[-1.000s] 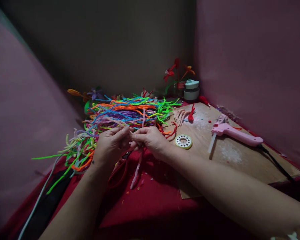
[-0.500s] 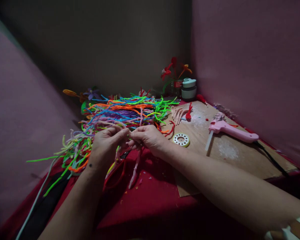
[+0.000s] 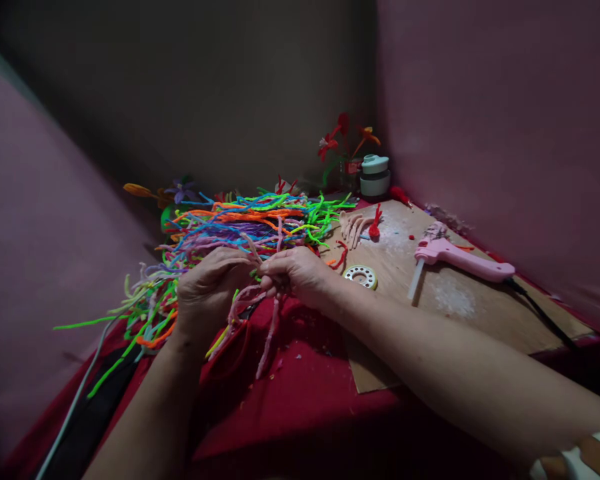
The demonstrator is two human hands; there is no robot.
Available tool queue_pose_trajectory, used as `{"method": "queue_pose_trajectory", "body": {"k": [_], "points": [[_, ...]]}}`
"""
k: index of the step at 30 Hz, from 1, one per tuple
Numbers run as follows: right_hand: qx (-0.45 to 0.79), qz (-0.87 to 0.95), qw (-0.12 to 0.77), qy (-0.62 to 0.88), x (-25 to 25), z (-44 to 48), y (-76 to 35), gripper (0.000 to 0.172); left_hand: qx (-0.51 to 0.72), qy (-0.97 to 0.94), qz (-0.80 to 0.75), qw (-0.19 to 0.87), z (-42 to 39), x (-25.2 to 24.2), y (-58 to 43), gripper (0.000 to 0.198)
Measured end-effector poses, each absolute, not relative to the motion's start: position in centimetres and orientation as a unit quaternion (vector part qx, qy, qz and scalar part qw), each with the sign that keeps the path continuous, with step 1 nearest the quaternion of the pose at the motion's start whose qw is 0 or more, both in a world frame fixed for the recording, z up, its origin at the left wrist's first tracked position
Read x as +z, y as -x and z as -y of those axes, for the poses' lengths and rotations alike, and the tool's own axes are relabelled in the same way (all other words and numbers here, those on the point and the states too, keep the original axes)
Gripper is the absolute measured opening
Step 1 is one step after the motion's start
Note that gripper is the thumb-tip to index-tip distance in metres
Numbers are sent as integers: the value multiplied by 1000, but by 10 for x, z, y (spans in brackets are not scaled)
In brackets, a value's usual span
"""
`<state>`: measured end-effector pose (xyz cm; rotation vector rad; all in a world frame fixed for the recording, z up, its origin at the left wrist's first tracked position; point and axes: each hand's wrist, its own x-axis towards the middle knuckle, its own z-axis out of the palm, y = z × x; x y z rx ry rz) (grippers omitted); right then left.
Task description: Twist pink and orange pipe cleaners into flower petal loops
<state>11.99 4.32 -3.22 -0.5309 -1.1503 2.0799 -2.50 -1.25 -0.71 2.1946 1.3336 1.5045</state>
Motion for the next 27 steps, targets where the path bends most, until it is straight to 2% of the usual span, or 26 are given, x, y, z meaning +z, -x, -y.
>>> {"method": "queue_pose_trajectory", "body": {"k": [5,12,15,18,22,24,27], "points": [[805,463,311,201,-34,-48,-121,8,415,-775,-476,23,11,-5,31,17],[764,533,303,200,-35,-50,-123,9,209,-829,-455,-250,17,3,34,15],[700,603,301,236,-31,-46,-122,13,151,-837,-467,-243,21,8,30,20],[566,712,322,263,-29,-39,-121,15,165,-828,-527,-94,24,13,29,21],[263,844,404,234,-31,-28,-122,12,263,-692,-609,285,25,15,36,22],[148,860,444,205,-32,-24,-123,14,327,-600,-577,447,23,13,39,22],[58,855,486,174,-32,-21,-126,16,394,-501,-490,595,19,8,40,19]]}}
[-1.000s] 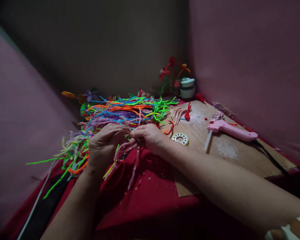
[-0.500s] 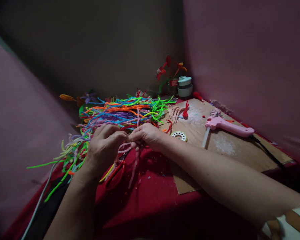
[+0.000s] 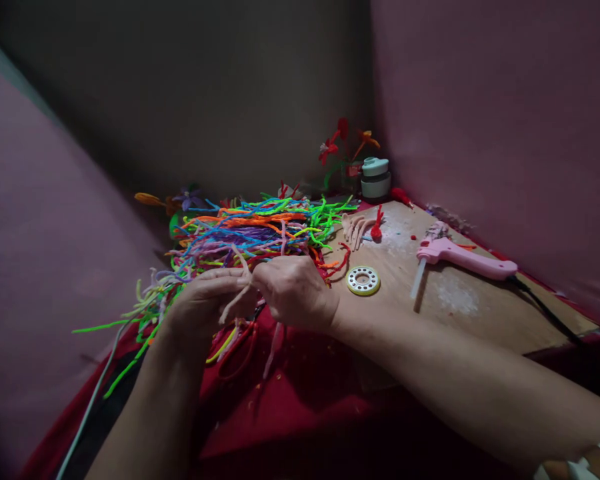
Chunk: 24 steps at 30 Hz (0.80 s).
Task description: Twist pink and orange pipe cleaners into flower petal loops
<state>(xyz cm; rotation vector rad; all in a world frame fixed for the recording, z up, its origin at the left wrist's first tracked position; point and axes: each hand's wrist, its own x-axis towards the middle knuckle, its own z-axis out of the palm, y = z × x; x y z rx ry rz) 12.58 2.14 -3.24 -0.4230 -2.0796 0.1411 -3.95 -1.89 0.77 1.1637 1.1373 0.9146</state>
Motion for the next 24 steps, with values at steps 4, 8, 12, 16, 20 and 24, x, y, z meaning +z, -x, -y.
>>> {"method": "queue_pose_trajectory", "body": {"k": [4,8,12,16,20,24], "points": [[111,825,526,174,-30,-21,-127,16,431,-469,-460,618,17,3,34,21],[382,740,511,215,-23,-20,-125,15,497,-560,-523,407,21,6,28,16],[593,630,461,198,-16,-19,-123,14,513,-703,-466,161,26,12,27,7],[630,616,435,188,-14,-19,-122,19,455,-775,-436,39,27,15,28,5],[485,701,478,212,-19,-17,-124,17,423,-750,-496,108,29,13,27,12],[253,779,533,213,-26,-16,-124,16,398,-663,-555,307,29,10,25,18]]}}
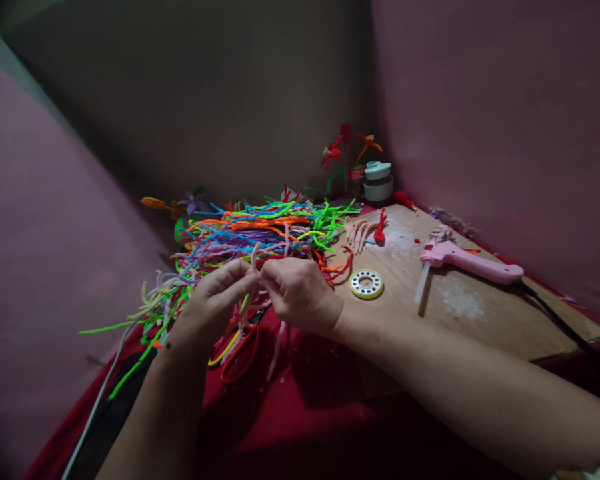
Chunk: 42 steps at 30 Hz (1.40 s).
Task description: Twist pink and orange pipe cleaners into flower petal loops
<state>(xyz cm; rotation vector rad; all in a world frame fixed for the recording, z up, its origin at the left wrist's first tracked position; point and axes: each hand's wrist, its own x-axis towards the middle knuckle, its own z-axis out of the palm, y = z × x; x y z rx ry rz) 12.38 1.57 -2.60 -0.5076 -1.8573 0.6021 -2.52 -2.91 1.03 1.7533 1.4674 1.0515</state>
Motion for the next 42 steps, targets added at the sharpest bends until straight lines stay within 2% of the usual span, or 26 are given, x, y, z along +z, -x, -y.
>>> {"method": "queue_pose_trajectory", "body": {"k": [2,5,8,11,15,19,21,24,26,28,32,34,39,42], "points": [[264,774,534,213,-26,-16,-123,16,404,-646,-551,341,28,9,26,19],[475,696,492,218,-23,-18,-121,15,433,-633,-546,338,25,8,29,20],[693,568,402,189,-21,-23,-120,23,473,-617,-536,330,22,7,34,20],[768,507,350,173,-24,-28,-120,24,482,-614,-540,316,21,8,36,19],[751,520,357,197,-26,-30,-120,19,464,-618,-554,311,23,12,33,15],[684,587,368,226,-24,-26,-119,23,425,-634,-591,262,24,13,30,17],[561,680,389,268,-24,-23,-119,27,398,-642,-618,218,24,12,30,17],[291,795,422,324,-27,-18,-120,27,359,-655,-648,150,22,11,29,17],[220,811,424,339,-28,-16,-120,25,350,-657,-652,143,21,11,29,18],[290,792,423,330,-28,-17,-120,27,357,-649,-651,167,22,13,29,17],[588,656,410,238,-24,-20,-118,21,369,-643,-637,211,23,15,30,16],[659,595,402,222,-23,-21,-117,16,364,-657,-623,218,22,14,31,18],[659,589,397,248,-26,-24,-116,11,342,-662,-616,255,20,10,33,20],[618,635,381,264,-29,-25,-116,16,339,-664,-611,267,20,10,34,21]]}}
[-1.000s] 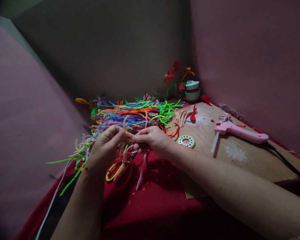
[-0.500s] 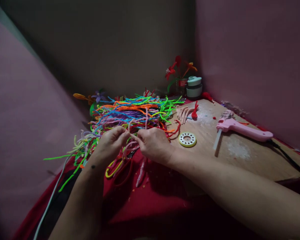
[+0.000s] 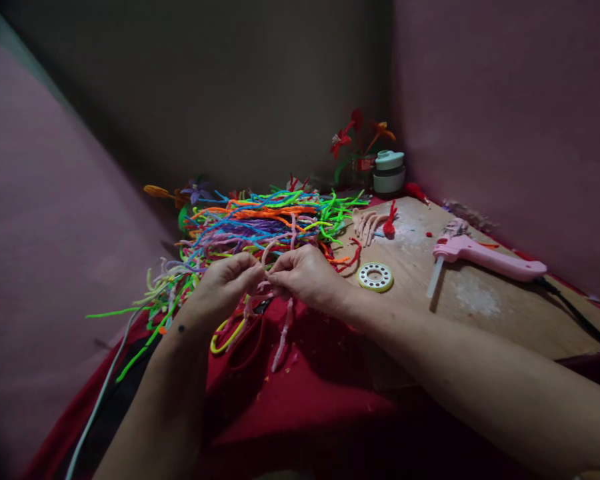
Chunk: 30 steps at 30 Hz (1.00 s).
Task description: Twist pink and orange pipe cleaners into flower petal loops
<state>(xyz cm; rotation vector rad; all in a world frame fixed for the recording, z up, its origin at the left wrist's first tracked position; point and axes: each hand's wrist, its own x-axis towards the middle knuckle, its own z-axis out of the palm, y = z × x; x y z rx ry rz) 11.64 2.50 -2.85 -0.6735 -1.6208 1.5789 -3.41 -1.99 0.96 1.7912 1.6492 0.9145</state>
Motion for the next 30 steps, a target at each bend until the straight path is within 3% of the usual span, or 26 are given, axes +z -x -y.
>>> {"method": "queue_pose_trajectory", "body": {"k": [3,7,9,11,13,19,25,30], "points": [[531,699,409,247,-29,-25,-118,20,342,-669,-608,257,20,12,35,21],[206,780,554,205,-29,-28,-123,16,315,-692,-595,262,22,14,34,21],[85,812,544,191,-29,-31,-125,14,298,-705,-585,268,22,13,34,21],[46,845,497,191,-28,-34,-125,11,296,-706,-588,262,22,11,33,21],[80,854,464,220,-27,-34,-124,12,302,-699,-595,257,21,10,34,21],[372,796,382,287,-22,-30,-123,15,335,-679,-609,237,20,10,34,19],[339,801,414,267,-23,-28,-123,17,341,-681,-610,219,19,10,35,18],[397,804,354,266,-23,-30,-123,16,315,-700,-616,177,17,8,37,18]]}}
